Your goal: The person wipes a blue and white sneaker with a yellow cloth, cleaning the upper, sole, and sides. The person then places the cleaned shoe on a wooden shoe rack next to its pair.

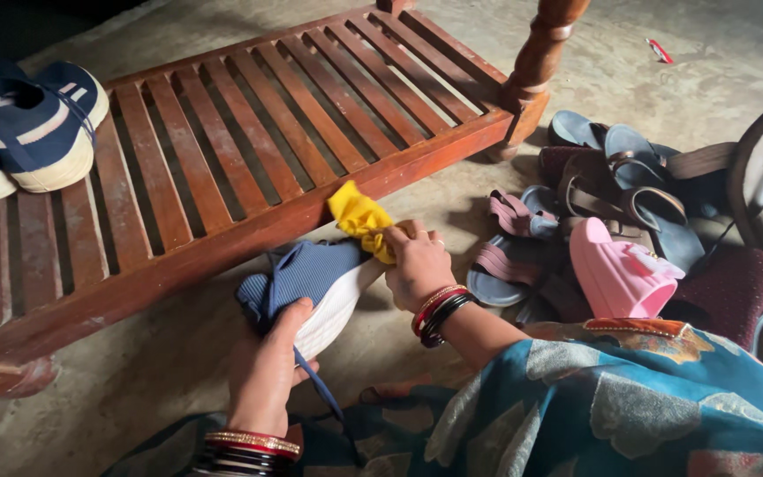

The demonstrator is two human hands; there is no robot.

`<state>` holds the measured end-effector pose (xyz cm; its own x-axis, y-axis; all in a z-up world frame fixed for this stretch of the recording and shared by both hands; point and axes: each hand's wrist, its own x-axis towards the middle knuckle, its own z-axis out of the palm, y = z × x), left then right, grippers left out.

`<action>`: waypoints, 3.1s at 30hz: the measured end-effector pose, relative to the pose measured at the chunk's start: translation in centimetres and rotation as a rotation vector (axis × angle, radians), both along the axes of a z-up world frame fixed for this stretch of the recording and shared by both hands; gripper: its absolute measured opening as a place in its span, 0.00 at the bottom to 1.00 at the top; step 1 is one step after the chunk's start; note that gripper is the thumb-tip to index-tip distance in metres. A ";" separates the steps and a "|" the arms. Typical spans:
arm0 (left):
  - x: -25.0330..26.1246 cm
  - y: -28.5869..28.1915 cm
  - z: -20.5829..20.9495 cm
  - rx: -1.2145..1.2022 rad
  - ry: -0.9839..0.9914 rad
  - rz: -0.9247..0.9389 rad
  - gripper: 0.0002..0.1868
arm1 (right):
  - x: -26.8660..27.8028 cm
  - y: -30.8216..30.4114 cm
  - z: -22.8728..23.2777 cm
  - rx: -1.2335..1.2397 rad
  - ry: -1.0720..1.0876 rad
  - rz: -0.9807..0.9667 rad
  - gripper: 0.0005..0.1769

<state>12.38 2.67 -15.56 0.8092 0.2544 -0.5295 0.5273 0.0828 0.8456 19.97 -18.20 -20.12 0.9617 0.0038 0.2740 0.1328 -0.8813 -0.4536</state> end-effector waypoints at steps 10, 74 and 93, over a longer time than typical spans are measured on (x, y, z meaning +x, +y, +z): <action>0.5 0.7 -2.3 -0.111 0.005 0.082 0.29 | -5.3 5.7 2.7 0.048 -0.244 0.455 0.23; -0.1 -0.4 0.3 0.177 -0.027 -0.046 0.33 | -2.2 1.5 2.9 0.130 -0.013 0.088 0.21; -0.3 0.0 0.6 0.215 -0.070 -0.051 0.34 | -2.0 2.2 2.1 0.082 -0.262 0.360 0.17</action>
